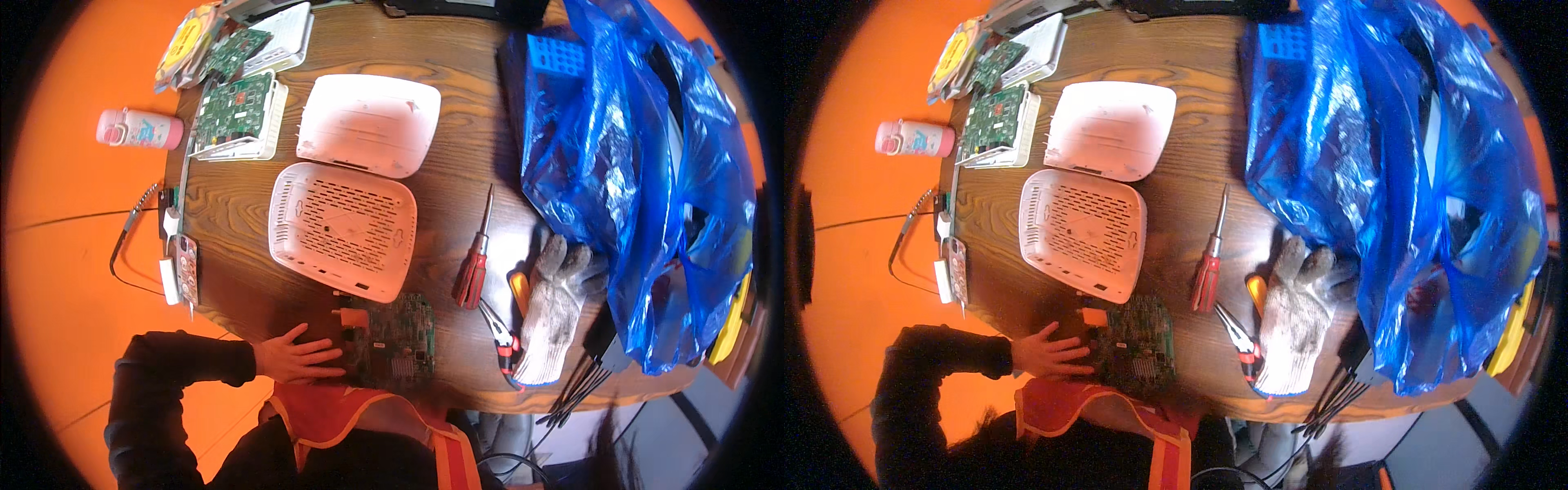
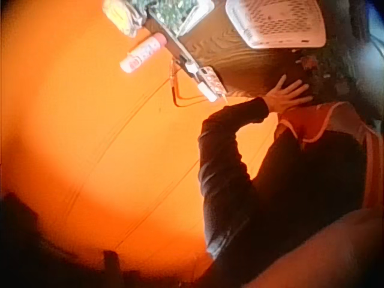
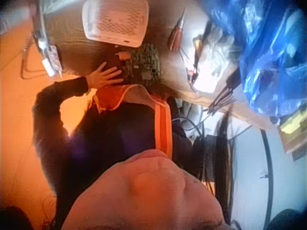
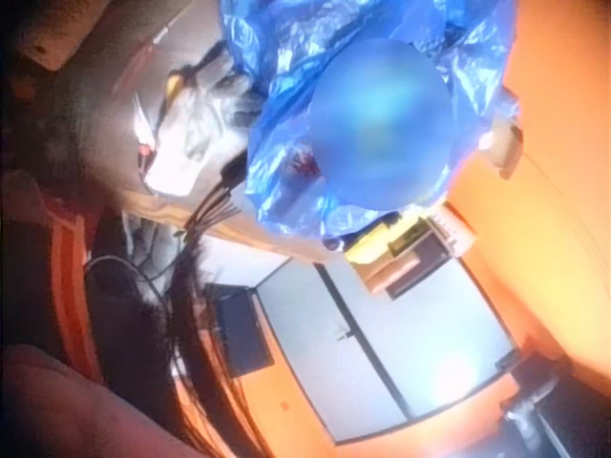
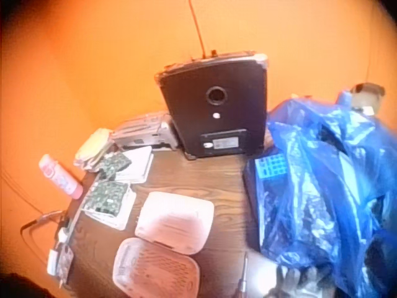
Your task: The person uses a screwdriver to remove screws from a white router, then separates the casing to expose the internal circuit board. They place the casing aside and handle the circuit board with a gloved hand, using pliers to adjust components on the board.
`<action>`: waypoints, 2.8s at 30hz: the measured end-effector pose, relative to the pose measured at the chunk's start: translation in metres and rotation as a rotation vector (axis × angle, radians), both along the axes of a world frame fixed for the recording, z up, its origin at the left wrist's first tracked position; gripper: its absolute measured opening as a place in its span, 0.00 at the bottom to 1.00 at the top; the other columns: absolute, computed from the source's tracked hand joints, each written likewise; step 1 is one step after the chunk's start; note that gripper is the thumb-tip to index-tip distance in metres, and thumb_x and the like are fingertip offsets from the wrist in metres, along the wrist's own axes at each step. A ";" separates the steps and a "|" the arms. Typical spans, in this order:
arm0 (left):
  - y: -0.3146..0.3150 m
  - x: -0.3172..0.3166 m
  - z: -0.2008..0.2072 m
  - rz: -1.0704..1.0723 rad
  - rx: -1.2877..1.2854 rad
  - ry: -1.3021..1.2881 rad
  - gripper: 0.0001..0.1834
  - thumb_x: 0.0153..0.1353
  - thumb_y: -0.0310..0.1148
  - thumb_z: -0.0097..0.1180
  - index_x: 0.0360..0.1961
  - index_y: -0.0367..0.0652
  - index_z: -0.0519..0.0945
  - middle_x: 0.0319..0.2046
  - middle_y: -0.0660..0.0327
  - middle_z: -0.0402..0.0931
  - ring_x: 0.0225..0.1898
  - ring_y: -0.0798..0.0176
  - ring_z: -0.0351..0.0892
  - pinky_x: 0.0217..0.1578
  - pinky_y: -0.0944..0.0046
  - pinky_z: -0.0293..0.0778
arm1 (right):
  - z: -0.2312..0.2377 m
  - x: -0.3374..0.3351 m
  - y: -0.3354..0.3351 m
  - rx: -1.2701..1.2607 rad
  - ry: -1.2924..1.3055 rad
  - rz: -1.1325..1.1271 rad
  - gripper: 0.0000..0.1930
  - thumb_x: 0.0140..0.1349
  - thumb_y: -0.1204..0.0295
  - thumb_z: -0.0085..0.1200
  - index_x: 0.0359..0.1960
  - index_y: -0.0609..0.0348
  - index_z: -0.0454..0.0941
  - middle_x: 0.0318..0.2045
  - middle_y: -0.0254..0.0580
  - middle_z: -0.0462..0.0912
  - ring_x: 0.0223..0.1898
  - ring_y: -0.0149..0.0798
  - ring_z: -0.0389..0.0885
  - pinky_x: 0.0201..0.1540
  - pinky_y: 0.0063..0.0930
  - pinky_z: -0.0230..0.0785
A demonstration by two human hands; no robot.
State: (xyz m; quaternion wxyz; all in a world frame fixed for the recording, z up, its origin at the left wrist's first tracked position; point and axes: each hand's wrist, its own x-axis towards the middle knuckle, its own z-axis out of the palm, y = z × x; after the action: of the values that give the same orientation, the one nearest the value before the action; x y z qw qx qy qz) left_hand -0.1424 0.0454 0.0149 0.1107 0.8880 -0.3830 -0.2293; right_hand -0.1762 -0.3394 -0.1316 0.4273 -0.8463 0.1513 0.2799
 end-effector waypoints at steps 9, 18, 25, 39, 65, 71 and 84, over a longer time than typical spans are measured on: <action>-0.001 0.000 -0.001 -0.034 0.053 0.060 0.35 0.56 0.55 0.50 0.65 0.70 0.55 0.64 0.63 0.57 0.62 0.58 0.57 0.57 0.33 0.47 | 0.012 0.000 0.013 0.006 0.047 -0.025 0.12 0.56 0.75 0.49 0.41 0.66 0.76 0.37 0.57 0.79 0.41 0.43 0.79 0.45 0.33 0.70; -0.004 0.006 0.006 -0.045 0.128 0.226 0.37 0.58 0.52 0.48 0.68 0.67 0.48 0.68 0.61 0.46 0.66 0.56 0.51 0.60 0.33 0.44 | -0.017 0.061 0.030 0.032 0.043 0.035 0.13 0.57 0.74 0.48 0.42 0.66 0.76 0.38 0.57 0.79 0.42 0.42 0.79 0.46 0.33 0.69; -0.006 0.011 0.004 0.050 -0.020 0.082 0.32 0.61 0.53 0.44 0.66 0.66 0.55 0.67 0.61 0.50 0.66 0.57 0.52 0.61 0.38 0.45 | -0.043 0.083 0.004 0.005 0.018 0.045 0.14 0.57 0.74 0.48 0.43 0.67 0.76 0.39 0.58 0.79 0.43 0.41 0.78 0.46 0.33 0.69; -0.009 -0.018 -0.031 0.839 -0.541 -0.624 0.36 0.50 0.21 0.45 0.65 0.39 0.56 0.67 0.47 0.46 0.69 0.46 0.43 0.66 0.54 0.42 | -0.142 0.057 -0.073 0.156 -0.160 0.133 0.16 0.57 0.72 0.49 0.46 0.66 0.76 0.38 0.60 0.79 0.42 0.45 0.80 0.44 0.34 0.71; 0.000 -0.030 -0.055 0.914 -0.428 -0.901 0.30 0.65 0.44 0.42 0.66 0.49 0.54 0.64 0.48 0.54 0.68 0.47 0.46 0.66 0.51 0.44 | -0.032 -0.010 -0.056 0.120 -0.668 0.586 0.13 0.60 0.74 0.46 0.45 0.68 0.73 0.36 0.64 0.78 0.42 0.58 0.78 0.38 0.39 0.73; -0.001 -0.029 -0.051 1.004 -0.445 -0.823 0.31 0.65 0.46 0.42 0.67 0.50 0.53 0.65 0.48 0.54 0.68 0.44 0.44 0.66 0.49 0.42 | -0.027 -0.002 -0.046 0.096 -0.687 0.591 0.13 0.59 0.75 0.46 0.44 0.69 0.74 0.36 0.64 0.77 0.40 0.58 0.78 0.40 0.39 0.72; -0.007 -0.039 -0.041 1.057 -0.656 -0.788 0.30 0.64 0.41 0.44 0.66 0.47 0.55 0.65 0.52 0.55 0.67 0.43 0.46 0.65 0.52 0.43 | 0.006 0.008 -0.025 0.145 -0.850 0.588 0.10 0.58 0.79 0.47 0.40 0.68 0.76 0.35 0.59 0.79 0.38 0.56 0.79 0.41 0.38 0.71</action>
State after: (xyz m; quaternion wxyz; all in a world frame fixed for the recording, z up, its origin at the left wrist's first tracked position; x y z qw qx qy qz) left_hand -0.1819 0.0379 -0.0262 0.3207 0.8918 0.0359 0.3171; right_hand -0.1677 -0.3643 -0.1252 0.4117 -0.8602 -0.2995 0.0294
